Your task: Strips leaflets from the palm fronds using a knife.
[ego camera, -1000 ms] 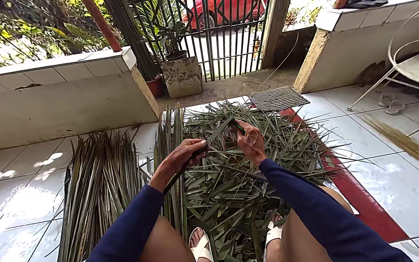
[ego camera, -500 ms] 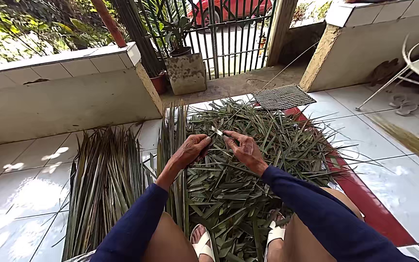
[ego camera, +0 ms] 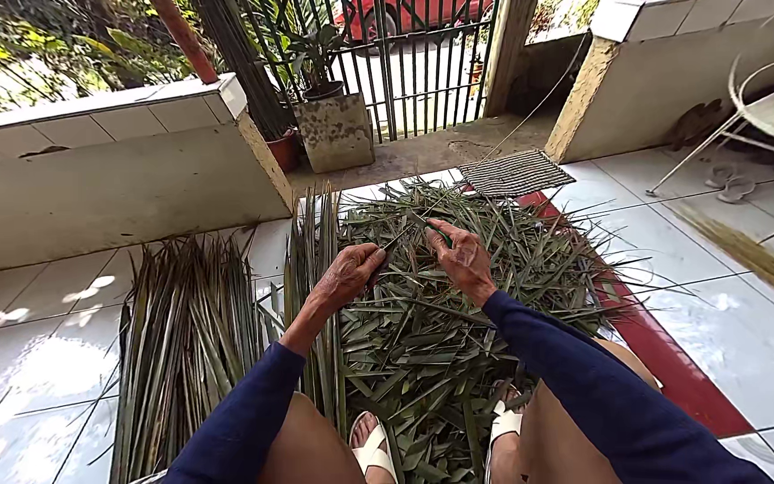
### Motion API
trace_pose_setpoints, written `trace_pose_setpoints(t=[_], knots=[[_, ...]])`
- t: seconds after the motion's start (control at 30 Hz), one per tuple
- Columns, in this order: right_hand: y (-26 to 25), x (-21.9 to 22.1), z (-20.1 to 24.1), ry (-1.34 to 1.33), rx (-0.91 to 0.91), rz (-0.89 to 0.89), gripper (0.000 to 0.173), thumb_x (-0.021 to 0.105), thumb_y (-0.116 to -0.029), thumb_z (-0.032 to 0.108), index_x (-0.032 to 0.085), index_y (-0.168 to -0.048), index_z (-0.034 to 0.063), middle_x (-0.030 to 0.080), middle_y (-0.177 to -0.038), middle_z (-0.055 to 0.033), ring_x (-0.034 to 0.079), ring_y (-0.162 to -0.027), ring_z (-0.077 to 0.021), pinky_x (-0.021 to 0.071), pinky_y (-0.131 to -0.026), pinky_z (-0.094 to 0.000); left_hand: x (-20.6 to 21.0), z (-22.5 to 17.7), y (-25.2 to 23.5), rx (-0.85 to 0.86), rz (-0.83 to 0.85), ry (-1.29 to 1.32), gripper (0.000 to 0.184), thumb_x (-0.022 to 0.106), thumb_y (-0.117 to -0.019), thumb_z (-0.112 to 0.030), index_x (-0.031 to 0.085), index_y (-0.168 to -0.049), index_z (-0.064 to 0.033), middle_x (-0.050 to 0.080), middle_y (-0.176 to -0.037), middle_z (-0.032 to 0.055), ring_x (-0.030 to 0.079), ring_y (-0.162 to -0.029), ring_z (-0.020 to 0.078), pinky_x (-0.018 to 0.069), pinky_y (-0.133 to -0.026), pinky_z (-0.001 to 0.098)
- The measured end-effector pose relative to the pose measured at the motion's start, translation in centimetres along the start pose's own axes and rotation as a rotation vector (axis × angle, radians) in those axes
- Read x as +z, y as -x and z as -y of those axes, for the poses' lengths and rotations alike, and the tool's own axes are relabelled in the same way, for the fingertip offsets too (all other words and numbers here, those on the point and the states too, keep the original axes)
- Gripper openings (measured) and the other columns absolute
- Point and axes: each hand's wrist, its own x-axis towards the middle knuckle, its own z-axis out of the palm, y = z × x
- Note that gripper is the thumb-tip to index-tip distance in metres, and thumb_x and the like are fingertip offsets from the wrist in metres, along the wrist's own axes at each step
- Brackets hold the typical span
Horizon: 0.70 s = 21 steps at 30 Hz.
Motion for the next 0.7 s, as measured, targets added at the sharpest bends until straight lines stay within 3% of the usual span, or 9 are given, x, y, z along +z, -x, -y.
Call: trace_pose_setpoints(t=[0.03, 0.1, 0.27, 0.33, 0.4, 0.43, 0.5, 0.57, 0.7], knots=[[-0.5, -0.2, -0.4, -0.007, 0.014, -0.01, 0.038, 0.049, -0.1083, 0.039, 0.069, -0.136, 0.0228, 0.075, -0.11, -0.0086, 0.071, -0.092, -0.0291, 0.0542, -0.077, -0.0581, -0.1, 0.0, 0.1, -0.002, 0.001, -0.003, 0.036, 0.043, -0.1122, -0.028, 0.066, -0.094, -0.0063, 0.06, -0.063, 0.0057, 0.052, -0.046, 0.0121, 0.0404, -0.042, 0.0227], [-1.8, -0.3, -1.6, 0.001, 0.07, -0.018, 0.039, 0.046, -0.108, 0.043, 0.068, -0.136, 0.0268, 0.074, -0.121, -0.0025, 0.071, -0.106, -0.0245, 0.0536, -0.089, -0.0565, -0.3, -0.1, 0.4, -0.004, 0.007, -0.002, 0.036, 0.044, -0.1122, -0.027, 0.067, -0.096, -0.0061, 0.061, -0.064, 0.006, 0.051, -0.046, 0.0122, 0.0405, -0.042, 0.0228], [-3.5, -2.0, -3.3, -0.022, 0.122, -0.183, 0.042, 0.045, -0.109, 0.042, 0.066, -0.139, 0.0208, 0.071, -0.128, -0.0064, 0.069, -0.113, -0.0274, 0.0512, -0.096, -0.0571, -0.7, 0.3, 0.8, -0.091, 0.035, 0.133, 0.036, 0.043, -0.1124, -0.028, 0.068, -0.104, -0.0045, 0.059, -0.064, 0.0056, 0.048, -0.044, 0.0099, 0.0376, -0.039, 0.0208], [-2.4, -1.8, -2.5, -0.087, 0.046, -0.171, 0.04, 0.047, -0.1088, 0.04, 0.066, -0.139, 0.0215, 0.073, -0.122, -0.0065, 0.071, -0.101, -0.0255, 0.0543, -0.087, -0.0542, -1.0, 0.4, 0.9, -0.166, 0.054, 0.288, 0.038, 0.041, -0.1126, -0.03, 0.067, -0.104, -0.0032, 0.054, -0.061, 0.0038, 0.044, -0.042, 0.0086, 0.0371, -0.038, 0.02], [-0.3, -0.5, -1.0, -0.191, -0.05, -0.083, 0.037, 0.051, -0.1085, 0.036, 0.066, -0.138, 0.0213, 0.071, -0.1, -0.0094, 0.063, -0.072, -0.0239, 0.052, -0.064, -0.0492, -1.2, 0.8, 0.8, -0.224, 0.107, 0.435, 0.039, 0.039, -0.1125, -0.031, 0.065, -0.102, -0.0043, 0.048, -0.061, 0.0004, 0.041, -0.041, 0.0064, 0.0359, -0.038, 0.0185], [0.4, 0.4, -0.4, -0.225, -0.079, -0.021, 0.035, 0.052, -0.108, 0.036, 0.066, -0.138, 0.0248, 0.071, -0.098, -0.0056, 0.062, -0.07, -0.0198, 0.0522, -0.063, -0.0458, -1.3, 0.9, 0.7, -0.24, 0.135, 0.493, 0.039, 0.038, -0.1124, -0.032, 0.063, -0.1, -0.005, 0.046, -0.06, -0.0008, 0.039, -0.041, 0.0056, 0.0347, -0.037, 0.018], [1.5, 1.9, 0.3, -0.242, -0.149, 0.07, 0.034, 0.053, -0.107, 0.037, 0.067, -0.138, 0.0303, 0.074, -0.113, 0.0037, 0.068, -0.084, -0.0113, 0.0568, -0.075, -0.0413, -1.3, 0.8, 0.5, -0.256, 0.196, 0.595, 0.04, 0.037, -0.1124, -0.033, 0.062, -0.096, -0.0067, 0.043, -0.058, -0.0026, 0.036, -0.039, 0.0042, 0.032, -0.037, 0.017], [2.1, 2.7, 0.7, -0.25, -0.184, 0.107, 0.034, 0.054, -0.1069, 0.038, 0.068, -0.137, 0.0292, 0.072, -0.123, 0.0069, 0.069, -0.098, -0.0072, 0.0572, -0.086, -0.0387, -1.3, 0.8, 0.3, -0.257, 0.269, 0.682, 0.041, 0.035, -0.1124, -0.033, 0.06, -0.091, -0.0089, 0.04, -0.056, -0.0044, 0.034, -0.039, 0.003, 0.0299, -0.036, 0.0161], [2.3, 2.8, 0.8, -0.235, -0.188, 0.094, 0.035, 0.053, -0.1068, 0.04, 0.069, -0.136, 0.027, 0.072, -0.125, 0.0064, 0.069, -0.106, -0.0074, 0.0556, -0.094, -0.0381, -1.6, 1.0, -0.1, -0.258, 0.41, 0.815, 0.039, 0.031, -0.1107, -0.029, 0.057, -0.088, -0.012, 0.038, -0.055, -0.0068, 0.034, -0.038, 0.0015, 0.03, -0.036, 0.0152]])
